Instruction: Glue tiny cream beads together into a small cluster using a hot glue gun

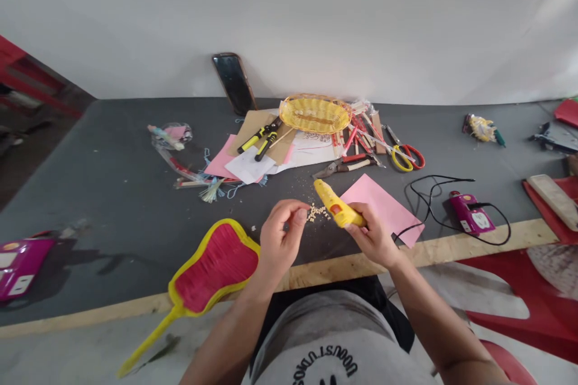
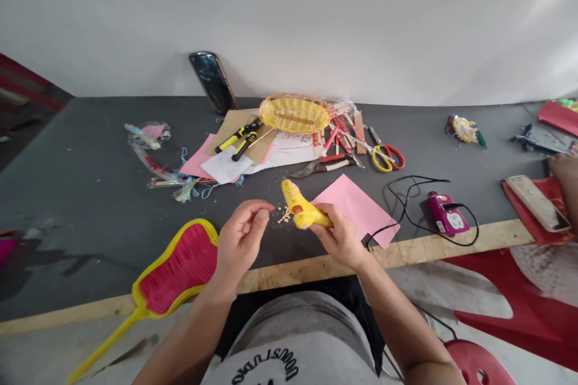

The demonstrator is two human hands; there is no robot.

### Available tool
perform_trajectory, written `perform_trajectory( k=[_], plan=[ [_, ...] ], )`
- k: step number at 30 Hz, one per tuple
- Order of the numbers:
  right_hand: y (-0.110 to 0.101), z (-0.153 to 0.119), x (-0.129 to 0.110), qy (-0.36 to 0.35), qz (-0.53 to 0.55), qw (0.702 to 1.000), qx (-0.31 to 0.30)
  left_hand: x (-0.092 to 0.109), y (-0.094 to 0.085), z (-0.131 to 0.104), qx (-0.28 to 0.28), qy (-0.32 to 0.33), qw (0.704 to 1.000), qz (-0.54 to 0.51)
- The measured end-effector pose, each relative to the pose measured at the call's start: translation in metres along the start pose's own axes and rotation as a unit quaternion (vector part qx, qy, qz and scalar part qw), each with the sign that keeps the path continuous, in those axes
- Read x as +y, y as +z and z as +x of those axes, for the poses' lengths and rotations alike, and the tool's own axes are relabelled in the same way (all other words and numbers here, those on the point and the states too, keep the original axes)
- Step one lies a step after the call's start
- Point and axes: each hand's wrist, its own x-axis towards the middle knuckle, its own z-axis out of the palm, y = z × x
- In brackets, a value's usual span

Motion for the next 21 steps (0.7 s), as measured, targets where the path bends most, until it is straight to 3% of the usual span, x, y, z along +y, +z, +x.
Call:
perform_trajectory(
  k=[5,8,11,16,21],
  plan=[
    [0.003,0.0,0.011,-0.126,-0.144,0.981,0.016,-0.006,0.004,-0.006,-0.17,-0.154,0.963,-0.139],
    [0.002,0.001,0.013,-0.165,-0.186,0.969,0.017,-0.006,0.01,-0.009,-0.187,-0.216,0.945,-0.16],
    [-0.001,0.002,0.009,-0.183,-0.207,0.961,0.009,-0.006,0.013,-0.01,-0.169,-0.261,0.935,-0.17],
    [0.001,0.001,-0.004,-0.121,-0.296,0.947,-0.001,-0.008,0.02,-0.017,-0.166,-0.272,0.932,-0.17],
    [0.0,-0.004,-0.01,-0.034,-0.306,0.951,-0.022,-0.012,0.033,-0.03,-0.212,-0.211,0.94,-0.162]
  ],
)
